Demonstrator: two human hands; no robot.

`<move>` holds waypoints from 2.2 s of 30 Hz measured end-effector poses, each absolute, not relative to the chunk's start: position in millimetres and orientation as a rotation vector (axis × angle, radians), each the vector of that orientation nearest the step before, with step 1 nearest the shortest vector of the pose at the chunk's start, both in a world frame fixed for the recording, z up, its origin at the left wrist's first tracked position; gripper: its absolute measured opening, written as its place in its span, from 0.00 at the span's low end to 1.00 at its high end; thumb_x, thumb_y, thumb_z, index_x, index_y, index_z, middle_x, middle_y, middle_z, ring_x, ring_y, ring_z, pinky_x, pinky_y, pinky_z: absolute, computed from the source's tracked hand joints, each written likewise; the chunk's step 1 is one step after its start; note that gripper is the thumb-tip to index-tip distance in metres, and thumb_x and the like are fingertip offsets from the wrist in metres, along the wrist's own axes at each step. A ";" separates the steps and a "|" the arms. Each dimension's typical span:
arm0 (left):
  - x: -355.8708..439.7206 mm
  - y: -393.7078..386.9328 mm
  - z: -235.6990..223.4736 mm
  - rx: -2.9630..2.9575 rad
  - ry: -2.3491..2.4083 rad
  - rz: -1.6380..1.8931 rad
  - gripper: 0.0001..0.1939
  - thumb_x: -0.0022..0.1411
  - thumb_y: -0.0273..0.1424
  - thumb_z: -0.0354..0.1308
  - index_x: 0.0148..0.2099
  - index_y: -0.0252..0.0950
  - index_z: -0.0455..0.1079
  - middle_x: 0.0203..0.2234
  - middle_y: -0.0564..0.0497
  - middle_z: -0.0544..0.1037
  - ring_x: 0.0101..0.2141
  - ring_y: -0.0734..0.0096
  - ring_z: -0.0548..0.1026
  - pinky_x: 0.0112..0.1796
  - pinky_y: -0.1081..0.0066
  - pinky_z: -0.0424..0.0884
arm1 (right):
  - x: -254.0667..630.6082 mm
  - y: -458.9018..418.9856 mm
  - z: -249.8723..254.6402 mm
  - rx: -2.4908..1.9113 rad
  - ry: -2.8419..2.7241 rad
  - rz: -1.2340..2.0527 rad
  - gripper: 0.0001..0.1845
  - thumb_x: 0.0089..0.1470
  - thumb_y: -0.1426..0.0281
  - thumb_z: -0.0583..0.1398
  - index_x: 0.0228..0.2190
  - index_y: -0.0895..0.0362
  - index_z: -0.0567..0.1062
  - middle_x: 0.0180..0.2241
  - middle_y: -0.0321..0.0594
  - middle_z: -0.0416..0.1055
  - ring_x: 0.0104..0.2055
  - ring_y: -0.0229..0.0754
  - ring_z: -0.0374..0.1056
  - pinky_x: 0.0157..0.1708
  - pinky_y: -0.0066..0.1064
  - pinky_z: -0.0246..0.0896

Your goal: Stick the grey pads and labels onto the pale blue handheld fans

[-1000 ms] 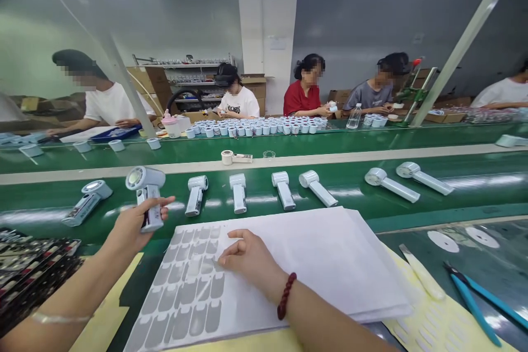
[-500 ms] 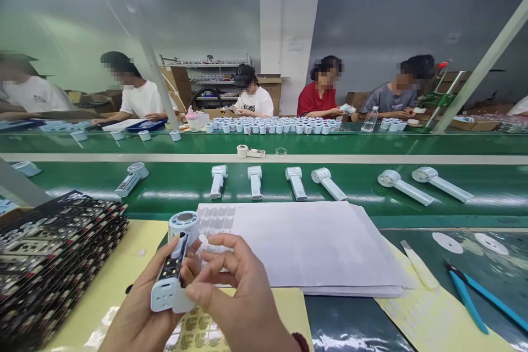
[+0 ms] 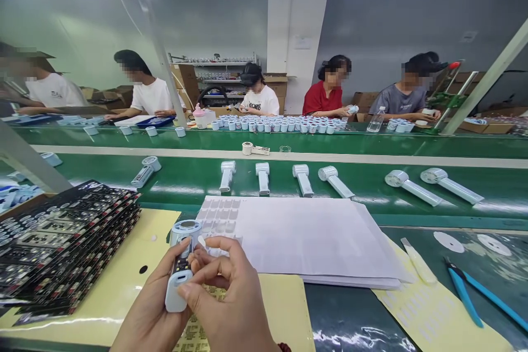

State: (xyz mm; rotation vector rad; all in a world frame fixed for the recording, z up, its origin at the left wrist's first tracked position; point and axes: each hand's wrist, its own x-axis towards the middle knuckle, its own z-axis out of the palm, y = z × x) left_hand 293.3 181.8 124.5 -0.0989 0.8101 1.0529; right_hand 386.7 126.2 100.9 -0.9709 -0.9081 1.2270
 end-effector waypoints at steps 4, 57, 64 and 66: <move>294.8 182.5 122.5 -0.132 0.799 1.074 0.04 0.67 0.23 0.52 0.37 0.29 0.66 0.24 0.50 0.68 0.20 0.77 0.70 0.20 0.79 0.72 | 386.3 126.8 102.2 -0.987 -0.920 1.221 0.25 0.47 0.69 0.66 0.47 0.57 0.67 0.30 0.35 0.75 0.54 0.49 0.65 0.55 0.39 0.60; 293.2 168.8 143.5 -0.207 0.881 0.920 0.09 0.71 0.27 0.46 0.40 0.29 0.66 0.26 0.48 0.71 0.16 0.80 0.70 0.17 0.84 0.71 | 391.2 122.9 104.4 -1.135 -0.925 1.125 0.43 0.45 0.63 0.71 0.59 0.46 0.60 0.50 0.39 0.62 0.34 0.42 0.71 0.30 0.29 0.72; 284.1 165.9 114.2 0.358 1.126 0.961 0.05 0.59 0.16 0.58 0.37 0.26 0.71 0.30 0.39 0.78 0.28 0.62 0.80 0.29 0.72 0.79 | 441.1 114.1 66.1 -1.260 -1.076 1.018 0.19 0.58 0.52 0.63 0.37 0.54 0.73 0.40 0.41 0.68 0.45 0.48 0.66 0.34 0.29 0.66; 281.6 163.4 101.9 0.506 1.147 0.913 0.09 0.55 0.13 0.61 0.39 0.24 0.73 0.35 0.35 0.79 0.36 0.55 0.80 0.34 0.72 0.79 | 448.9 107.6 56.9 -1.377 -1.159 0.917 0.17 0.59 0.56 0.61 0.28 0.55 0.71 0.42 0.41 0.67 0.43 0.47 0.65 0.30 0.28 0.63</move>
